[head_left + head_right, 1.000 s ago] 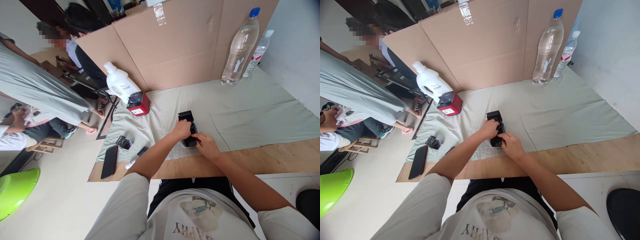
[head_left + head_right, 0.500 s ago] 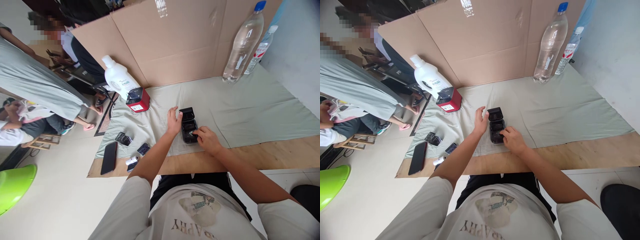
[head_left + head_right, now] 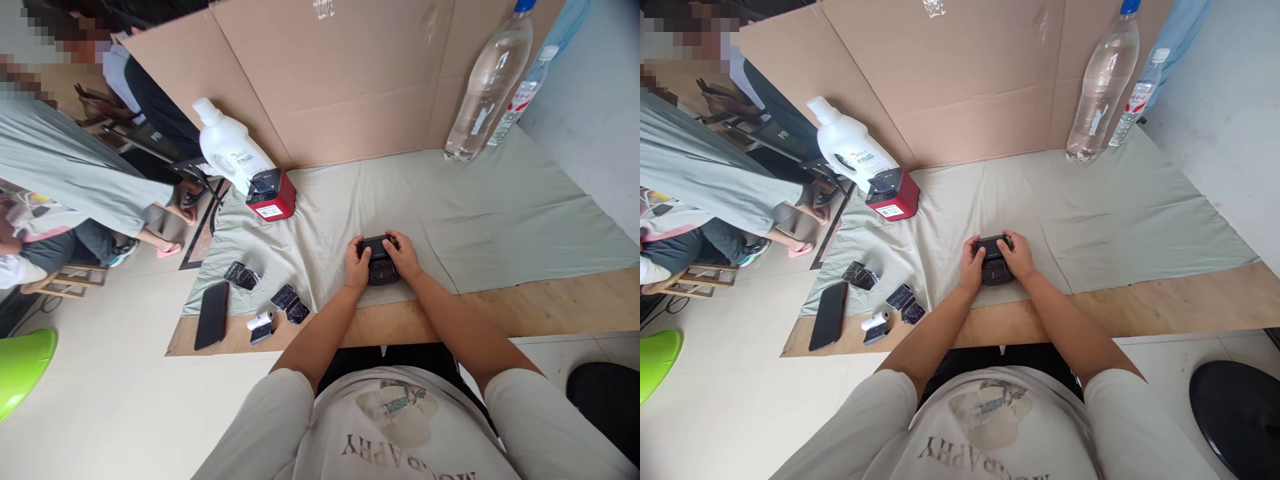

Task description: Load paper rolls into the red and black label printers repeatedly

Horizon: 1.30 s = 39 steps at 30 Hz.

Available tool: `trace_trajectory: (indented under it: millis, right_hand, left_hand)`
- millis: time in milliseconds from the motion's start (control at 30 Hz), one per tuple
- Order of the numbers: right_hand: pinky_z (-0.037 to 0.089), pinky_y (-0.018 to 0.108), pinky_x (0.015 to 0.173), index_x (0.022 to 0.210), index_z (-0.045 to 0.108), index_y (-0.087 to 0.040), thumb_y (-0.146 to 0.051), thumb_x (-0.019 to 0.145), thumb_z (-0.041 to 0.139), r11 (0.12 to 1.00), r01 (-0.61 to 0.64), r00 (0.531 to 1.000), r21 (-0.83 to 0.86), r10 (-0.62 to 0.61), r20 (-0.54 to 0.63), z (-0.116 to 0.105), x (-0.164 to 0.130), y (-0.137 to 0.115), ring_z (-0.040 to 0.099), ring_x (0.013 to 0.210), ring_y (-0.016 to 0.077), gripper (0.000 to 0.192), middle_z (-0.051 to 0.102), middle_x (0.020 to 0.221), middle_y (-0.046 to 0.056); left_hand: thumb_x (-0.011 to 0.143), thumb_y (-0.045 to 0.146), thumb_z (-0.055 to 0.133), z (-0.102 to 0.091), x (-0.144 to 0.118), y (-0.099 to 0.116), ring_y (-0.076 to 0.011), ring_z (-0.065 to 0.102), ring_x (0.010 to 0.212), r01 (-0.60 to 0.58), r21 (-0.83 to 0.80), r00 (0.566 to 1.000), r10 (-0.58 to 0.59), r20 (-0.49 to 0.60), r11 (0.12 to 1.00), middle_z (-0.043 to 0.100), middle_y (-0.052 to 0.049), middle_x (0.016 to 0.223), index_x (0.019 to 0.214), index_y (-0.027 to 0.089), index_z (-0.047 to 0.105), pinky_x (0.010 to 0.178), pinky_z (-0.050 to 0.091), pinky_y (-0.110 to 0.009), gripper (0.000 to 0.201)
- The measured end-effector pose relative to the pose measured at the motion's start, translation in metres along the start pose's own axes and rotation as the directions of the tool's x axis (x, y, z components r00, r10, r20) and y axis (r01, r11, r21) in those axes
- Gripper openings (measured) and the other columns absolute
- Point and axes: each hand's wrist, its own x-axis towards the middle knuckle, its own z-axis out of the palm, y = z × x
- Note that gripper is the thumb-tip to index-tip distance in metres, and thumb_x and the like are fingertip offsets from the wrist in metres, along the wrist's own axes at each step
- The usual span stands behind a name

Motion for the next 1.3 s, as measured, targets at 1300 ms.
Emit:
trace_trajectory:
  millis: [1300]
  right_hand:
    - [0.059, 0.034, 0.065, 0.088, 0.065, -0.010, -0.029, 0.090, 0.066, 0.751, -0.565, 0.724, 0.343, 0.650, -0.230, -0.182, 0.233, 0.051, 0.067, 0.064, 0.0176, 0.019, 0.068, 0.068, 0.006]
  left_hand:
    - [0.098, 0.049, 0.041, -0.006, -0.027, 0.033, -0.0319, 0.008, 0.155, -0.541, 0.572, 0.617, -0.170, 0.768, 0.617, 0.012, -0.001, 0.167, 0.154, 0.038, 0.032, 0.123, 0.012, -0.064, 0.058]
